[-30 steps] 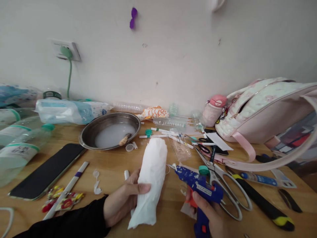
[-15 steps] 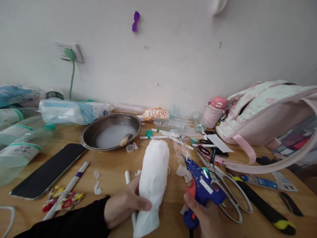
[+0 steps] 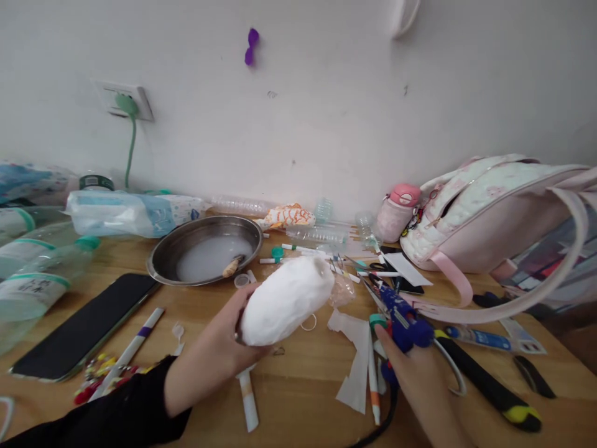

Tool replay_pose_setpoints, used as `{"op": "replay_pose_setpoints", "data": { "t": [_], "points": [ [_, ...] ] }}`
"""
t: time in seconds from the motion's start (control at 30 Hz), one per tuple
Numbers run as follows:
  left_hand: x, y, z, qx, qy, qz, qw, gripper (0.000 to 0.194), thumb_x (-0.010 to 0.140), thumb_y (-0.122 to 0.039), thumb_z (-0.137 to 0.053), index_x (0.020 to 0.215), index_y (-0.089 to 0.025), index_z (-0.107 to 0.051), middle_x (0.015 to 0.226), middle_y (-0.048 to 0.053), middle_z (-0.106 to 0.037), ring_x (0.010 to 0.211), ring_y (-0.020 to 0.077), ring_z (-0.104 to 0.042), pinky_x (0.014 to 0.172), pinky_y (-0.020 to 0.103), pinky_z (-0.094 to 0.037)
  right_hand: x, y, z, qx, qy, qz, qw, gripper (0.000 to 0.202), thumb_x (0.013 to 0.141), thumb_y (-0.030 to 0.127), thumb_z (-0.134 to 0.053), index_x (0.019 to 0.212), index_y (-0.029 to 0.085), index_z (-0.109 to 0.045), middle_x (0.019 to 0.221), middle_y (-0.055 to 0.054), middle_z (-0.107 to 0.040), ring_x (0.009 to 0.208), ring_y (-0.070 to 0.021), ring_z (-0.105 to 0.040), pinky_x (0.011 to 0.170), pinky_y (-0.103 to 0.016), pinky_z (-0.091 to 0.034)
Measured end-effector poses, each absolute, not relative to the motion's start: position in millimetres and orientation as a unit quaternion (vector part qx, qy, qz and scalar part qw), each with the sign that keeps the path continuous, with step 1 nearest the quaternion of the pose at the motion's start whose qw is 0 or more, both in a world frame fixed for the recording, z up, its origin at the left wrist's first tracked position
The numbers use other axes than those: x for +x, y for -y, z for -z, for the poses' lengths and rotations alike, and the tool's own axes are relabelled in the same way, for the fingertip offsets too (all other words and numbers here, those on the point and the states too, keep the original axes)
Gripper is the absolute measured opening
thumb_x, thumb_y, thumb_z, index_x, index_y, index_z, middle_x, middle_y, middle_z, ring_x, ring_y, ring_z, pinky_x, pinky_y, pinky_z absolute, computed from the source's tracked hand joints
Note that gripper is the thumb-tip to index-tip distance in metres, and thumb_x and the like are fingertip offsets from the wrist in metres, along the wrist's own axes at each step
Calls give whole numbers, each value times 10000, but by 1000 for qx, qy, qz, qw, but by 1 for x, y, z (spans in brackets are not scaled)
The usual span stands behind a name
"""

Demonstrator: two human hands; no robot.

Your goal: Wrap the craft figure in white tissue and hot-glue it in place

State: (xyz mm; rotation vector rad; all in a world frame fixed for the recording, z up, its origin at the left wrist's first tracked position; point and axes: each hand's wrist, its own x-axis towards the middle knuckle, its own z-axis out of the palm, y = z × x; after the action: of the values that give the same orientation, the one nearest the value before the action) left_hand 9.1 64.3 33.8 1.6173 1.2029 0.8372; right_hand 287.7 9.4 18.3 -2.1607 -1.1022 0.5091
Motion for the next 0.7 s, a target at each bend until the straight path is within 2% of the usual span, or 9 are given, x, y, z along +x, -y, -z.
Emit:
{"op": "replay_pose_setpoints", "data": {
  "t": [0.1, 0.17, 0.23, 0.37, 0.47, 0.57, 0.7],
  "points": [
    [2, -62, -40, 790, -464, -297, 269, 572, 702, -141, -541, 1246, -214, -381, 1259, 105, -496, 1170, 283, -501, 1000, 451, -400, 284, -17, -13, -809, 447, -197, 327, 609, 696, 617, -428, 1028, 134, -591, 1019, -223, -685, 1019, -418, -607, 796, -464, -464],
    [-1, -59, -43, 835, -454, -269, 156, 578, 713, -71, -478, 1267, -211, -392, 1293, 118, -478, 1180, 290, -499, 988, 461, -406, 283, -19, -13, -799, 456, -201, 337, 602, 714, 595, -420, 1057, 128, -584, 1064, -231, -670, 1072, -420, -581, 849, -478, -440],
    [-4, -55, -44, 854, -454, -238, 92, 576, 711, -51, -463, 1265, -204, -436, 1271, 124, -531, 1129, 317, -539, 940, 482, -429, 283, -18, -15, -790, 453, -213, 354, 583, 709, 587, -436, 1024, 125, -598, 1048, -238, -674, 1115, -430, -554, 900, -507, -412],
    [-12, -48, -41, 843, -485, -210, 98, 518, 682, -102, -561, 1192, -188, -544, 1109, 104, -675, 997, 359, -612, 906, 475, -418, 282, -9, -19, -752, 438, -269, 413, 514, 671, 549, -554, 990, 155, -634, 1102, -190, -677, 1186, -390, -518, 1009, -506, -356],
    [-21, -45, -38, 825, -512, -216, 103, 474, 677, -116, -568, 1151, -133, -562, 1088, 172, -674, 973, 392, -616, 868, 469, -416, 282, -2, -20, -707, 412, -345, 459, 463, 673, 496, -620, 1026, 198, -649, 1193, -114, -658, 1203, -320, -530, 1042, -464, -368],
    [-29, -42, -40, 816, -535, -192, 103, 326, 689, -157, -567, 1010, -127, -612, 994, 207, -676, 928, 434, -605, 831, 506, -398, 283, 2, -22, -631, 368, -445, 518, 406, 680, 427, -658, 1045, 251, -654, 1242, -40, -639, 1202, -257, -541, 1022, -409, -414],
    [-35, -38, -42, 775, -582, -174, 174, 246, 671, -280, -625, 896, -183, -594, 906, 180, -681, 897, 445, -604, 789, 479, -389, 282, 7, -30, -590, 331, -492, 548, 267, 590, 344, -751, 825, 219, -721, 1046, -57, -729, 1083, -314, -613, 965, -442, -454]
  ]
}}
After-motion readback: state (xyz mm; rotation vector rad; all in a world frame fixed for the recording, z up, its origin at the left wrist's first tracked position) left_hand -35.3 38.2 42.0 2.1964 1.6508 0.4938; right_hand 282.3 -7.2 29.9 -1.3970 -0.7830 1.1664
